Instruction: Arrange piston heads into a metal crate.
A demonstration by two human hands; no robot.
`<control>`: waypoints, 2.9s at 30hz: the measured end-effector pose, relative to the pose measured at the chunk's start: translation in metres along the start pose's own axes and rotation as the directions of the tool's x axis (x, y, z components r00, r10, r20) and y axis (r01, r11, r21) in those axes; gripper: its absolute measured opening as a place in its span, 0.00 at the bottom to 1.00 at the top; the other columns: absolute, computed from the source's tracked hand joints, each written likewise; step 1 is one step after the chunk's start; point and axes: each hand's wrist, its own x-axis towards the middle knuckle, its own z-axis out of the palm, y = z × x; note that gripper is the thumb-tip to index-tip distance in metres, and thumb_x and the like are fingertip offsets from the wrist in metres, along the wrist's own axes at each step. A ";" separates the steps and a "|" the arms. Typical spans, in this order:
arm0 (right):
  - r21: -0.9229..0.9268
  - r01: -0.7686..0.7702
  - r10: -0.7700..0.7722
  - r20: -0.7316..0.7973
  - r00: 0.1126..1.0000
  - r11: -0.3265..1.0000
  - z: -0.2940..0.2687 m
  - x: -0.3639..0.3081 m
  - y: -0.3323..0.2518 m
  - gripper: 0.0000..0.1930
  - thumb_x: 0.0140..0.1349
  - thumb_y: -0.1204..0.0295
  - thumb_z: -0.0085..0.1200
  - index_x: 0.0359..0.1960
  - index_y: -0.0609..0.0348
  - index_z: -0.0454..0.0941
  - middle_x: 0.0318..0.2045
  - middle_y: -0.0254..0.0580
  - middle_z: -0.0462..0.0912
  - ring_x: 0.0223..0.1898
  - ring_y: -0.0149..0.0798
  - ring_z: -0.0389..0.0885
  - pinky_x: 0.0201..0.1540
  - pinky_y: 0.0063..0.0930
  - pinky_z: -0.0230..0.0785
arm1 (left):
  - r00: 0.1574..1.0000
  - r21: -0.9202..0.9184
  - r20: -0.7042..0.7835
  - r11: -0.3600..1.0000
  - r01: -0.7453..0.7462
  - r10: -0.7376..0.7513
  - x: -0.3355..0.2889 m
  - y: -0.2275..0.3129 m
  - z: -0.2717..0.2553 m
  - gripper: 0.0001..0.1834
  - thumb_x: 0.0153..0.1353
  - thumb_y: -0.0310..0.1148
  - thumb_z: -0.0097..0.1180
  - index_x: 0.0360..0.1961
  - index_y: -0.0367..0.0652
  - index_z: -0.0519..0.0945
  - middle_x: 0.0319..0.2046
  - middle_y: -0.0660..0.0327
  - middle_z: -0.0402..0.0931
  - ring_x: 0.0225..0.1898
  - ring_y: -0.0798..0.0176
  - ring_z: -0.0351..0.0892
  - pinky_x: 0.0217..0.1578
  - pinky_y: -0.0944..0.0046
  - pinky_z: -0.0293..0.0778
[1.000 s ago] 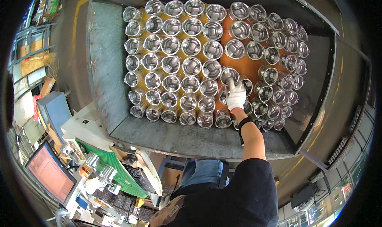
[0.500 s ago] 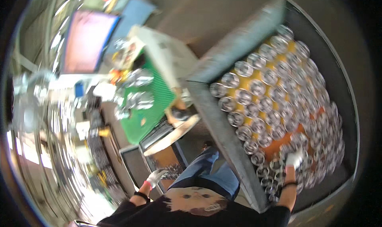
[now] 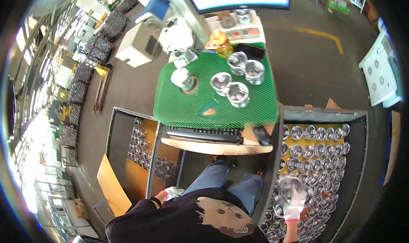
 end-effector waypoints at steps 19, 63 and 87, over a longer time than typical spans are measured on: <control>-0.257 0.588 -0.520 0.289 0.804 0.767 0.150 0.283 -0.389 0.26 0.48 0.77 0.53 0.53 0.47 0.73 0.42 0.58 0.73 0.47 0.59 0.74 0.49 0.48 0.69 | 0.826 -0.547 -0.558 0.782 -0.297 -0.076 -0.038 -0.101 -0.086 0.18 0.62 0.38 0.58 0.50 0.38 0.80 0.46 0.56 0.82 0.49 0.62 0.79 0.54 0.65 0.70; 0.509 -0.843 -0.328 0.777 0.538 -0.176 0.150 0.208 -0.537 0.28 0.70 0.53 0.39 0.65 0.58 0.63 0.59 0.43 0.73 0.58 0.44 0.74 0.56 0.46 0.72 | -0.180 0.686 0.151 -0.234 -0.689 0.972 -0.149 0.262 -0.274 0.20 0.51 0.45 0.63 0.37 0.39 0.80 0.35 0.56 0.81 0.38 0.55 0.81 0.35 0.55 0.77; 0.382 0.305 -0.312 -0.045 0.949 0.872 0.178 0.373 -0.479 0.34 0.51 0.61 0.68 0.58 0.60 0.69 0.50 0.49 0.77 0.50 0.44 0.77 0.51 0.40 0.71 | 0.573 -0.627 -0.439 0.221 -0.747 0.692 -0.001 0.309 -0.332 0.45 0.48 0.34 0.69 0.66 0.33 0.59 0.53 0.51 0.72 0.53 0.58 0.74 0.54 0.60 0.71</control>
